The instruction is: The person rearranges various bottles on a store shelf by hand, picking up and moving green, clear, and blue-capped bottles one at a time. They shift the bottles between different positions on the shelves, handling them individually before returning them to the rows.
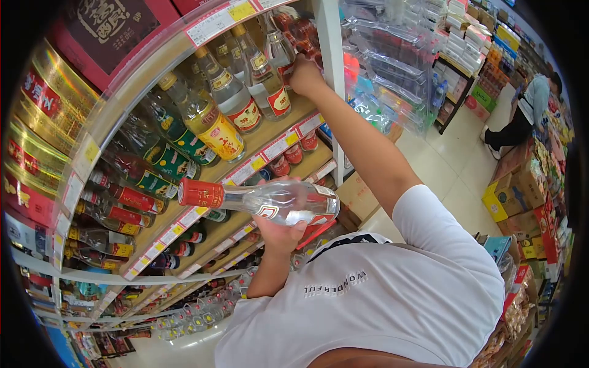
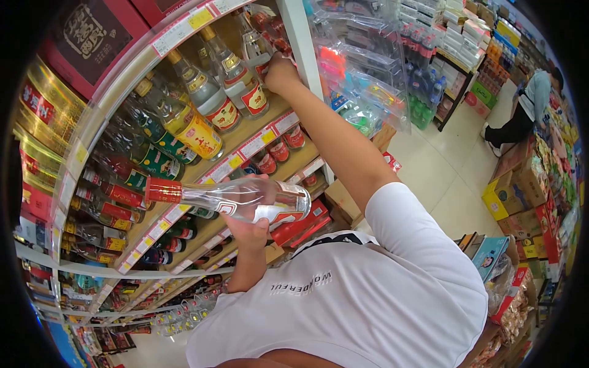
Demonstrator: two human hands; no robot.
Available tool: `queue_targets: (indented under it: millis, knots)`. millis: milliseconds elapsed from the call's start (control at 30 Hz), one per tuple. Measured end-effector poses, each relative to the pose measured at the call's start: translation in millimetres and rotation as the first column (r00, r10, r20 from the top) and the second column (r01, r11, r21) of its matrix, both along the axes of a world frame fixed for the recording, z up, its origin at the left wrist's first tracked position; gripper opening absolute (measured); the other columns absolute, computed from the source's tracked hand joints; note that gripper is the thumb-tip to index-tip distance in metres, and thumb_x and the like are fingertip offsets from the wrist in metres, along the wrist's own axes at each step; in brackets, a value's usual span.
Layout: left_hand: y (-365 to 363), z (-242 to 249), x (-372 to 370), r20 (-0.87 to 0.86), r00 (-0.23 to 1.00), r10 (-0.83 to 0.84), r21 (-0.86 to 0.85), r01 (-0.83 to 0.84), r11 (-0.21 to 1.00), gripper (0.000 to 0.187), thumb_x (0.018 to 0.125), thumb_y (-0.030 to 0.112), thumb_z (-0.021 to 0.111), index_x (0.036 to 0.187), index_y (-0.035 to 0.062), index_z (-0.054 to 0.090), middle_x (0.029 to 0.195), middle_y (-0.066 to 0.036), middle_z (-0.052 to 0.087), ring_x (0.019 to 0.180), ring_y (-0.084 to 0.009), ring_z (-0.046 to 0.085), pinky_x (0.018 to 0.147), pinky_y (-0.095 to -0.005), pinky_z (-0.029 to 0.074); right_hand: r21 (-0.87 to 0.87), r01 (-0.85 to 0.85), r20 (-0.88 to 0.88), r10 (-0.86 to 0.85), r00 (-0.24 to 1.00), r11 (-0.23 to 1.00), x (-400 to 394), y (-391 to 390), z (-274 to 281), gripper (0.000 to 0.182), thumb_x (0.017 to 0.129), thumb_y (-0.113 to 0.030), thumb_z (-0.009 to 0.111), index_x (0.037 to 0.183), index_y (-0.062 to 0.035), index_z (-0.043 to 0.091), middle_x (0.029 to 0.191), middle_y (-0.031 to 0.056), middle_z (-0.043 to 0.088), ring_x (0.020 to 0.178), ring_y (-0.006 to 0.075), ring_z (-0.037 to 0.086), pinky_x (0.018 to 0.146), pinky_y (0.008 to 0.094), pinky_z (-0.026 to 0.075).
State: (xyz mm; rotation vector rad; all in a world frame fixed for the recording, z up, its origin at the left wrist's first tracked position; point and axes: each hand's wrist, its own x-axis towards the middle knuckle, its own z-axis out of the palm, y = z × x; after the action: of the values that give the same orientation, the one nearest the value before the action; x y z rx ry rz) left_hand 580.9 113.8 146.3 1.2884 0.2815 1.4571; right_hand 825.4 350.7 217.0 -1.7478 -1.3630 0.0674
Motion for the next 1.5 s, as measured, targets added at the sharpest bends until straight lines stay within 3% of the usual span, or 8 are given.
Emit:
queue_targets:
  millis: [300, 600, 700, 900, 1200, 1300, 1400, 1500]
  knots:
    - [-1, 2, -1, 0.008, 0.999, -0.043, -0.041, 0.044, 0.998, 0.115, 0.072, 0.031, 0.092, 0.153, 0.0057, 0.014, 0.141, -0.022, 0.045, 0.131, -0.037, 0.053, 0.11, -0.0523, 0.045, 0.217, -0.034, -0.025, 0.04, 0.999, 0.976, 3, 28, -22, 0.059, 0.075, -0.025, 0.083, 0.111, 0.0113, 0.053, 0.105, 0.0348, 0.067, 0.1, 0.0476, 0.068, 0.085, 0.0489, 0.056]
    - [-2, -2, 0, 0.006, 0.999, -0.049, -0.058, 0.049, 0.997, 0.115, 0.072, 0.03, 0.093, 0.153, 0.0061, 0.015, 0.141, -0.021, 0.045, 0.132, -0.0359, 0.052, 0.111, -0.0521, 0.045, 0.059, -0.088, -0.049, 0.091, 0.995, 0.994, 4, 49, -8, 0.068, 0.078, -0.031, 0.08, 0.119, 0.0127, 0.047, 0.108, 0.0384, 0.065, 0.104, 0.0473, 0.068, 0.086, 0.0497, 0.056]
    - [-4, 0, 2, 0.018, 0.998, -0.065, -0.077, 0.067, 0.995, 0.114, 0.073, 0.028, 0.093, 0.153, 0.0068, 0.015, 0.142, -0.02, 0.045, 0.132, -0.0356, 0.051, 0.111, -0.0526, 0.044, -0.104, -0.097, -0.04, 0.093, 0.995, 0.99, 6, 60, -5, 0.088, 0.076, -0.036, 0.083, 0.132, 0.0134, 0.037, 0.117, 0.0344, 0.065, 0.111, 0.0449, 0.066, 0.093, 0.0452, 0.056]
    - [-5, -3, 4, -0.008, 0.998, -0.062, -0.103, 0.061, 0.993, 0.113, 0.073, 0.026, 0.093, 0.153, 0.0076, 0.015, 0.144, -0.02, 0.043, 0.133, -0.0347, 0.05, 0.111, -0.0523, 0.045, -0.167, -0.142, -0.101, 0.126, 0.987, 0.976, 6, 83, -3, 0.094, 0.074, -0.042, 0.084, 0.136, 0.01, 0.036, 0.129, 0.0337, 0.06, 0.12, 0.0432, 0.062, 0.102, 0.0453, 0.051]
    - [-8, -8, 5, -0.032, 0.999, -0.037, -0.131, 0.032, 0.991, 0.113, 0.074, 0.026, 0.092, 0.151, 0.004, 0.013, 0.145, -0.022, 0.041, 0.133, -0.0333, 0.05, 0.111, -0.0501, 0.044, -0.212, -0.201, -0.146, 0.172, 0.974, 0.956, 4, 95, 7, 0.092, 0.072, -0.034, 0.086, 0.139, 0.0057, 0.038, 0.136, 0.0339, 0.057, 0.128, 0.0442, 0.057, 0.107, 0.0457, 0.048]
    - [-8, -8, 5, -0.046, 0.999, -0.021, -0.131, 0.015, 0.991, 0.113, 0.073, 0.027, 0.092, 0.151, 0.0034, 0.013, 0.145, -0.022, 0.041, 0.133, -0.0327, 0.05, 0.111, -0.0492, 0.044, -0.098, -0.196, -0.159, 0.179, 0.971, 0.976, 5, 106, -7, 0.064, 0.085, -0.035, 0.075, 0.128, 0.0054, 0.051, 0.122, 0.0351, 0.064, 0.12, 0.0446, 0.062, 0.099, 0.0451, 0.05]
    - [-10, -8, 7, -0.044, 0.999, -0.021, -0.146, 0.014, 0.989, 0.113, 0.073, 0.028, 0.092, 0.151, 0.003, 0.014, 0.144, -0.022, 0.043, 0.133, -0.0323, 0.05, 0.111, -0.0485, 0.044, -0.171, -0.23, -0.298, 0.172, 0.939, 0.958, 7, 112, -9, 0.084, 0.078, -0.031, 0.08, 0.141, 0.006, 0.038, 0.136, 0.0338, 0.057, 0.128, 0.0442, 0.057, 0.106, 0.0447, 0.049]
    - [-9, -10, 9, -0.042, 0.999, -0.003, -0.146, -0.003, 0.989, 0.112, 0.073, 0.03, 0.092, 0.151, 0.0027, 0.016, 0.142, -0.021, 0.045, 0.13, -0.0312, 0.052, 0.11, -0.0473, 0.045, -0.162, -0.166, -0.403, 0.088, 0.911, 0.973, -3, 95, -1, 0.067, 0.083, -0.025, 0.073, 0.135, 0.0083, 0.047, 0.132, 0.0303, 0.061, 0.123, 0.0397, 0.062, 0.101, 0.0422, 0.051]
